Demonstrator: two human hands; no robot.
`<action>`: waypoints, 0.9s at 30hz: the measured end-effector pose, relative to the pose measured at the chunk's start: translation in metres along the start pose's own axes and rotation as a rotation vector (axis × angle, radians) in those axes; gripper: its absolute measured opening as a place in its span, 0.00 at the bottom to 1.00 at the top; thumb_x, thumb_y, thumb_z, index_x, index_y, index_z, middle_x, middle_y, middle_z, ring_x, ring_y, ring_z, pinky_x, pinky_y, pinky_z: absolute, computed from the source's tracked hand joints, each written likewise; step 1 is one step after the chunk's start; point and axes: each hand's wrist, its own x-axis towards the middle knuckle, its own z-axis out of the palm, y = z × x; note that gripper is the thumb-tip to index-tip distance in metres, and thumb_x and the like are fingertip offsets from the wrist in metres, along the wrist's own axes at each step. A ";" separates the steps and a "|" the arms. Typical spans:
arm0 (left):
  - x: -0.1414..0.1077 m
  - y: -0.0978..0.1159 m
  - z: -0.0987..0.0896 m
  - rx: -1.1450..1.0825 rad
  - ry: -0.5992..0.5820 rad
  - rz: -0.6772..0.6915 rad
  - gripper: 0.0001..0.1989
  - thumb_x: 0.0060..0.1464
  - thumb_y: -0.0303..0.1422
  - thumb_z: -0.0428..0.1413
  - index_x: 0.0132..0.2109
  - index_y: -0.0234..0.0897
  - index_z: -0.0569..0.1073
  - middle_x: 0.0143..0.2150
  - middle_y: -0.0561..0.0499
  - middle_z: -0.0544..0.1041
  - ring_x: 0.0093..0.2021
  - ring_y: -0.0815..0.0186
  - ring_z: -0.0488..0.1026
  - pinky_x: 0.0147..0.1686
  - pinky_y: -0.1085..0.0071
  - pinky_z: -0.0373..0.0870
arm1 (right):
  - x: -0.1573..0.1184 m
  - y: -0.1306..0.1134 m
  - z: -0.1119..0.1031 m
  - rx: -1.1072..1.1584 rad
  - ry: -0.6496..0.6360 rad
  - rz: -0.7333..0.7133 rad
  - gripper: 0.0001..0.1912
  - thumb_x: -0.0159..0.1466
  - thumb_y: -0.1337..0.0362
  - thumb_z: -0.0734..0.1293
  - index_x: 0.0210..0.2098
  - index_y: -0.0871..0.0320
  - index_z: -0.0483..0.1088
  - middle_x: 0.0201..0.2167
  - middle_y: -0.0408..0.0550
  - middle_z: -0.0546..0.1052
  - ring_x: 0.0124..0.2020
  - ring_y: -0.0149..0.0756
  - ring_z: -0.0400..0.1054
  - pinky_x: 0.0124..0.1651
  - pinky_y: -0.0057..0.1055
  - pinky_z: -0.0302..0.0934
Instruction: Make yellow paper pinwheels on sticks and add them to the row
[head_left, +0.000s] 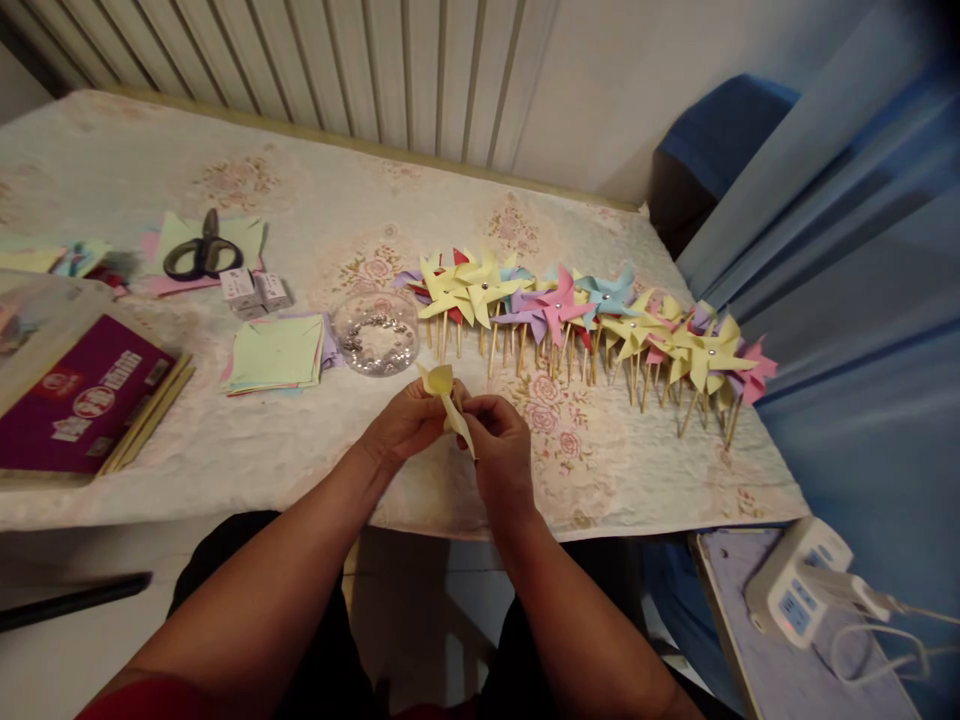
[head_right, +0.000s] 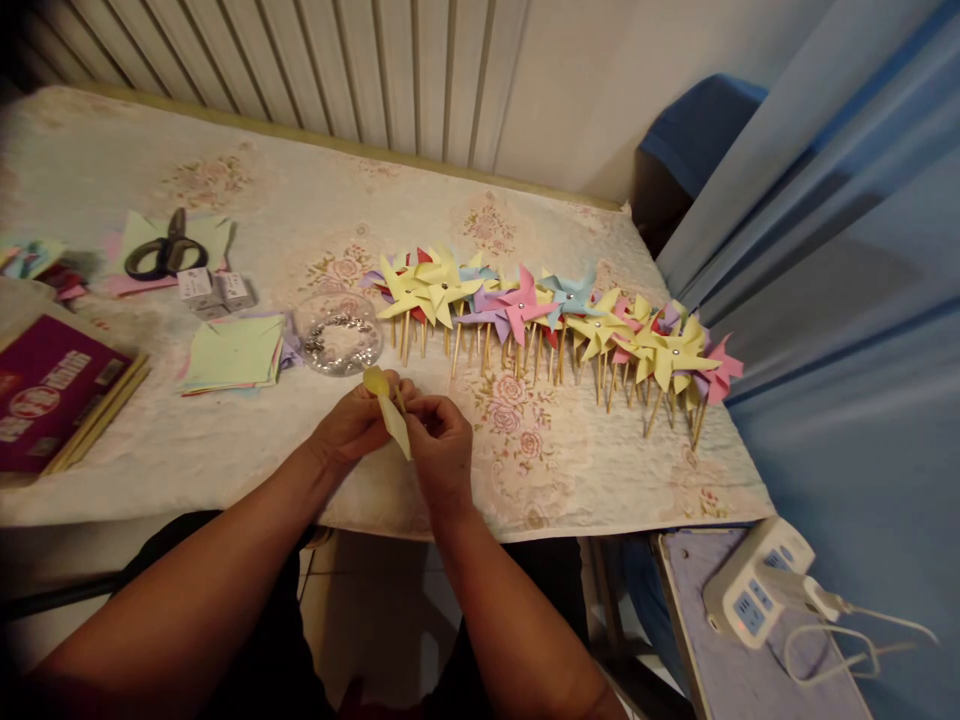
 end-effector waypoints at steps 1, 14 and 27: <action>0.000 0.000 0.001 0.003 0.005 -0.001 0.14 0.42 0.31 0.72 0.29 0.33 0.74 0.28 0.52 0.73 0.29 0.68 0.72 0.29 0.73 0.72 | 0.000 0.000 0.000 0.009 0.000 0.014 0.08 0.53 0.60 0.74 0.29 0.56 0.72 0.24 0.38 0.72 0.23 0.27 0.61 0.28 0.27 0.57; 0.004 -0.002 0.003 0.099 -0.038 0.041 0.17 0.43 0.37 0.71 0.28 0.32 0.71 0.24 0.54 0.69 0.25 0.72 0.65 0.28 0.73 0.61 | 0.004 -0.013 -0.027 -0.004 0.081 -0.040 0.09 0.53 0.64 0.71 0.34 0.56 0.74 0.21 0.35 0.69 0.21 0.26 0.60 0.26 0.25 0.53; -0.009 0.010 0.019 0.021 -0.213 0.041 0.17 0.41 0.35 0.71 0.25 0.32 0.71 0.23 0.54 0.69 0.23 0.73 0.64 0.24 0.75 0.61 | -0.042 -0.039 0.016 -0.168 0.154 -0.109 0.09 0.55 0.60 0.72 0.34 0.56 0.75 0.23 0.37 0.70 0.22 0.26 0.59 0.26 0.25 0.53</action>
